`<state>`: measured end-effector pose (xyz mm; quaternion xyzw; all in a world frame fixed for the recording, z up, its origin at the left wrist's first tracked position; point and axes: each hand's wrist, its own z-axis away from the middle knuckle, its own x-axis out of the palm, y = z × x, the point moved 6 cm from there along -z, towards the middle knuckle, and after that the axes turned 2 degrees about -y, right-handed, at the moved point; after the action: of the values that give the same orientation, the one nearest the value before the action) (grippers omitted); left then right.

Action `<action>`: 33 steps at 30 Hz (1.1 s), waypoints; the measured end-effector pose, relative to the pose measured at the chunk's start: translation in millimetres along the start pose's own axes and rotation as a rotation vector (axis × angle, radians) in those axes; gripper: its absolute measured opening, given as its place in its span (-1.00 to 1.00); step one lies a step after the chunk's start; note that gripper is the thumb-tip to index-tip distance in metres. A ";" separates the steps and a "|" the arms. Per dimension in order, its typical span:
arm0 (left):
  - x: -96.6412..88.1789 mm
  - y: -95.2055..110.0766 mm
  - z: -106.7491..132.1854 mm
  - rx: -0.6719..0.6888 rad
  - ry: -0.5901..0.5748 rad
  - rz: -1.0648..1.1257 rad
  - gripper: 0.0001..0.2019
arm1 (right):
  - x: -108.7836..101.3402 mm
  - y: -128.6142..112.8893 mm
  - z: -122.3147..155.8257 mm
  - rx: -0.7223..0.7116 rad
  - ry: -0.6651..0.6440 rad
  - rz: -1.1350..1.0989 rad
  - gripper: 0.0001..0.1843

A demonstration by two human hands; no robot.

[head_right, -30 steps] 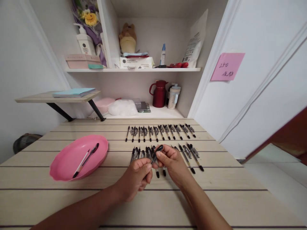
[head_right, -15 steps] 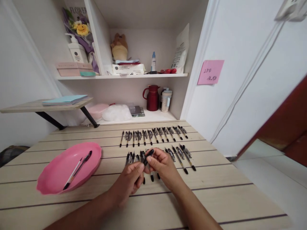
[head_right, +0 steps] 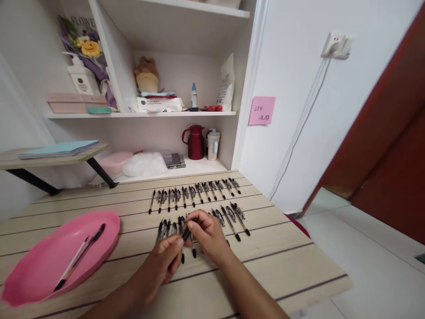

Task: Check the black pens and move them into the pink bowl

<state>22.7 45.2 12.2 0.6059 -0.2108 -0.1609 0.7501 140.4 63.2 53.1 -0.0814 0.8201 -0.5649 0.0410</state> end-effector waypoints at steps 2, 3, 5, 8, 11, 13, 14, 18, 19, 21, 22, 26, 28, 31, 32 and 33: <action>1.8 -1.9 0.4 -0.027 -0.037 0.057 -0.64 | -0.5 -1.1 0.1 -0.016 0.006 0.027 -0.80; 3.5 -2.6 0.7 -0.040 -0.067 0.102 -0.64 | 0.3 -0.9 0.1 -0.006 0.000 0.007 -0.79; 7.7 -3.4 1.8 -0.071 -0.138 0.207 -0.65 | 3.4 0.3 0.3 0.028 -0.025 -0.076 -0.73; 12.6 -3.9 4.4 -0.131 -0.224 0.336 -0.68 | 10.6 1.6 1.0 0.059 -0.085 -0.209 -0.69; 14.6 -3.2 6.9 -0.165 -0.270 0.420 -0.69 | 16.8 3.7 1.6 0.062 -0.130 -0.334 -0.71; 15.0 -2.5 7.9 -0.166 -0.289 0.453 -0.69 | 19.0 7.0 1.5 0.071 -0.130 -0.400 -0.75; 14.7 -2.7 8.0 -0.162 -0.288 0.459 -0.69 | 19.7 9.2 1.3 0.081 -0.122 -0.425 -0.77; 9.8 -6.1 4.9 -0.121 -0.215 0.413 -0.70 | 20.9 17.1 0.4 0.113 -0.078 -0.456 -0.81; 8.7 -7.1 3.6 -0.106 -0.195 0.391 -0.70 | 21.1 18.3 0.3 0.114 -0.071 -0.455 -0.81; 7.4 -8.5 0.8 -0.077 -0.159 0.344 -0.69 | 21.0 20.0 0.2 0.112 -0.056 -0.449 -0.81; 7.0 -8.8 -0.5 -0.063 -0.138 0.320 -0.69 | 20.8 20.8 0.2 0.112 -0.049 -0.446 -0.81; 5.0 -8.0 -4.5 -0.036 -0.011 0.198 -0.69 | 19.5 24.5 -0.2 0.127 -0.012 -0.438 -0.79; 4.1 -7.0 -5.3 -0.034 0.056 0.146 -0.69 | 18.9 26.5 -0.6 0.145 0.001 -0.430 -0.80; 4.1 -6.3 -5.9 -0.034 0.091 0.122 -0.69 | 17.4 28.3 -0.8 0.167 0.017 -0.388 -0.79; 4.1 -6.2 -6.1 -0.029 0.087 0.119 -0.68 | 16.4 28.5 -0.4 0.170 0.024 -0.357 -0.78; 3.6 -5.8 -6.3 -0.017 0.082 0.111 -0.67 | 15.1 28.3 0.2 0.167 0.035 -0.318 -0.77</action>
<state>29.1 47.5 5.8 0.5929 -0.2117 -0.0959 0.7711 123.1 70.2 27.0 -0.1965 0.7477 -0.6318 -0.0567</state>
